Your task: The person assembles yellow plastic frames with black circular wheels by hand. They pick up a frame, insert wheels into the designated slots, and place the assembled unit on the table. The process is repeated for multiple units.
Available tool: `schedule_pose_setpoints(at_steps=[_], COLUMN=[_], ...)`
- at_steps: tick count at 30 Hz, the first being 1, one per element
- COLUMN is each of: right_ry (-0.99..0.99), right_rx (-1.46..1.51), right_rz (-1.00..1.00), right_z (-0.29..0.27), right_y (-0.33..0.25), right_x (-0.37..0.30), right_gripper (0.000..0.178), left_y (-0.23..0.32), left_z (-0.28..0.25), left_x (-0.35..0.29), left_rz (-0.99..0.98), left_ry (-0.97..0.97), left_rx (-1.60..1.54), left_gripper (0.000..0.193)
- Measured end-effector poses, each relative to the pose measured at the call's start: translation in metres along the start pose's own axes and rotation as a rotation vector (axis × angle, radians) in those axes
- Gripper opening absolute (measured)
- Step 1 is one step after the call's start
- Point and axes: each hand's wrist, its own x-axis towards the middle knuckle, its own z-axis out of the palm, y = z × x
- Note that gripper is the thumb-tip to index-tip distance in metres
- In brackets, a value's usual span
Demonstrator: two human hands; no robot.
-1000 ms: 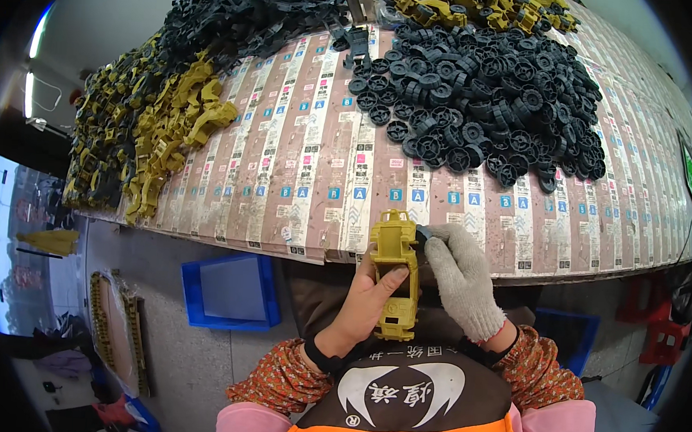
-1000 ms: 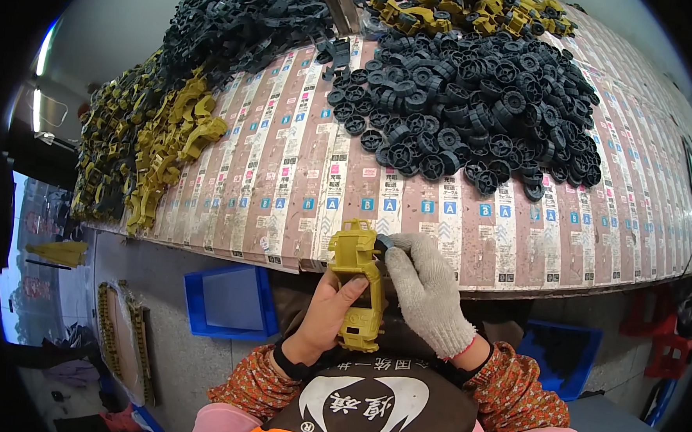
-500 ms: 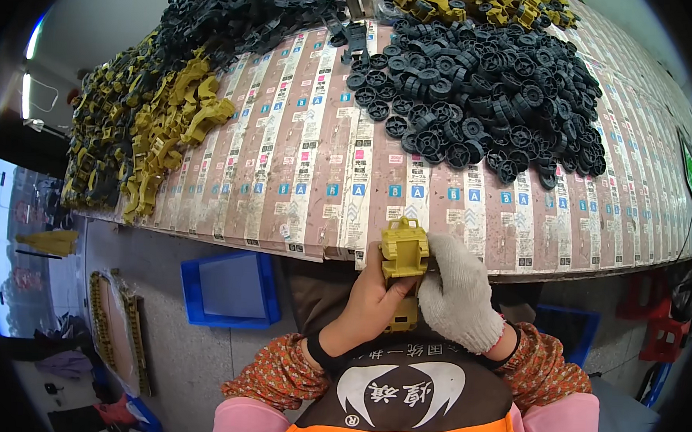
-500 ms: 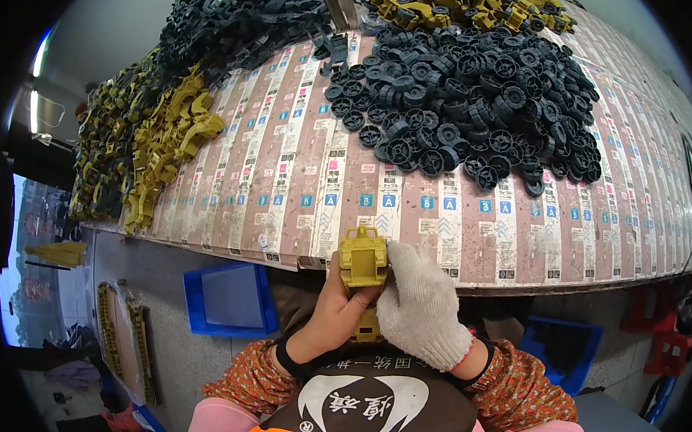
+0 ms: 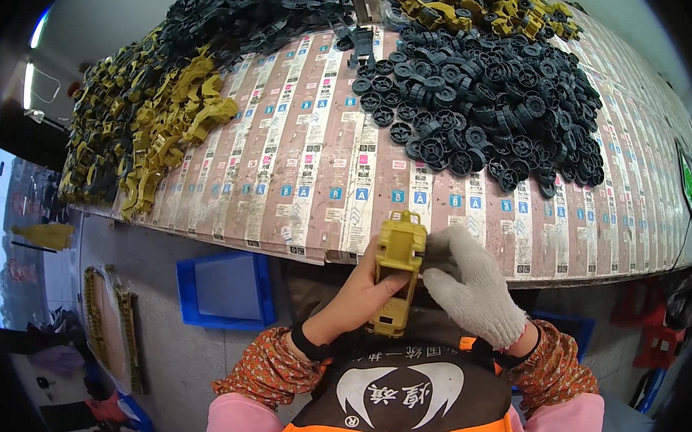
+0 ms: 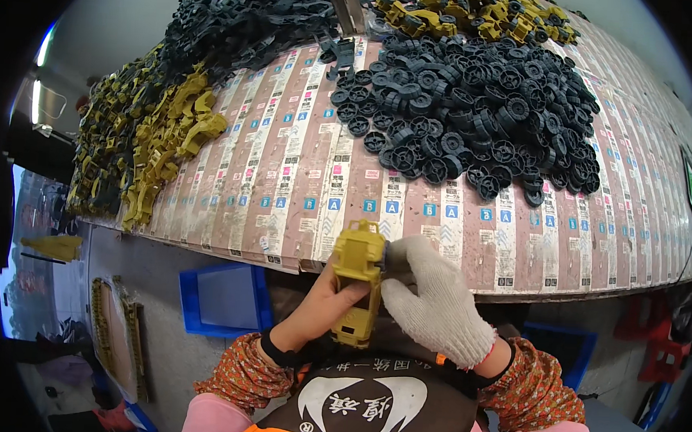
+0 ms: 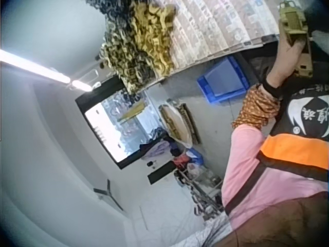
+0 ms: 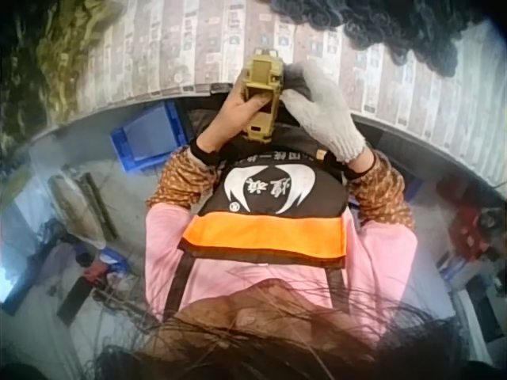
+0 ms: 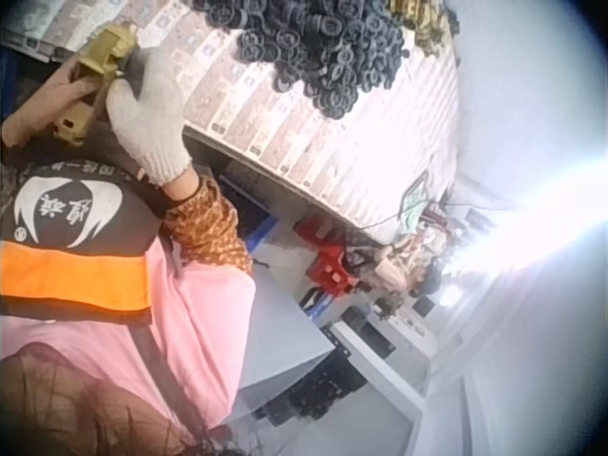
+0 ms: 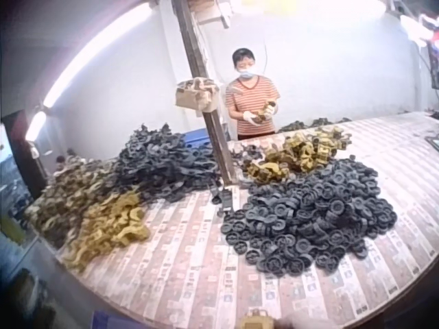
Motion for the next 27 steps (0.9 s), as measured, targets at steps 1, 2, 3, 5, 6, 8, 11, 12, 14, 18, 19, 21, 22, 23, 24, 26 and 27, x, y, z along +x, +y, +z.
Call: schedule_pose_setpoints(at_steps=[1,2,3,5,6,8,11,12,14,18,19,21,22,23,24,26,27], right_ry=[0.052,0.105,0.119,0.142,0.130,0.108,0.073,0.058,0.021,-0.022,0.024,0.111,0.238,0.382,0.463,0.440,0.408], right_rx=[0.067,0.135,-0.042,-0.394,-0.468,-0.613,-0.568,-0.526,-0.488,-0.467,-0.466,-0.515,-0.656,-0.807,-0.869,-0.944,-1.007], right_rz=[-0.006,-0.012,-0.145,-0.410,-0.424,-0.445,-0.350,-0.323,-0.251,-0.277,-0.328,-0.299,-0.386,-0.461,-0.477,-0.418,-0.395], right_z=[0.005,0.008,0.008,0.008,0.009,0.017,0.024,0.025,0.022,0.009,0.003,-0.016,-0.029,-0.039,-0.048,-0.055,-0.054], right_y=[-0.002,-0.004,-0.004,-0.006,-0.007,-0.010,-0.010,-0.009,-0.006,-0.009,-0.011,-0.007,-0.001,0.003,0.005,0.004,0.001], right_x=[-0.002,-0.003,-0.003,-0.003,-0.003,-0.004,-0.011,-0.012,-0.012,0.005,0.019,0.050,0.070,0.087,0.100,0.119,0.126], right_gripper=[0.043,0.046,0.050,0.059,0.062,0.070,0.070,0.070,0.066,0.054,0.035,0.012,0.012,0.012,0.011,0.013,0.013], left_y=[0.005,0.010,0.017,0.022,0.023,0.018,-0.001,-0.005,-0.005,0.003,0.007,0.015,0.020,0.022,0.024,0.024,0.025], left_z=[-0.002,-0.002,0.000,-0.002,-0.003,-0.003,-0.001,0.002,0.009,0.007,0.005,0.002,0.001,-0.003,-0.004,-0.007,-0.007], left_x=[-0.001,-0.001,-0.001,-0.002,-0.003,-0.003,-0.006,-0.008,-0.008,-0.001,0.000,0.002,0.004,0.005,0.005,0.003,0.003], left_rz=[-0.084,-0.168,-0.201,-0.260,-0.290,-0.306,-0.209,-0.157,-0.025,-0.076,-0.112,-0.179,-0.209,-0.221,-0.189,-0.131,-0.130], left_ry=[-0.005,-0.010,0.010,0.006,0.003,0.014,0.065,0.087,0.106,0.128,0.159,0.220,0.242,0.247,0.246,0.264,0.269], left_rx=[-0.123,-0.246,-0.337,-0.426,-0.471,-0.438,-0.297,-0.235,-0.124,-0.140,-0.148,-0.307,-0.387,-0.436,-0.455,-0.495,-0.495], left_gripper=[0.062,0.064,0.068,0.071,0.073,0.074,0.074,0.073,0.072,0.066,0.063,0.056,0.053,0.045,0.044,0.042,0.041])
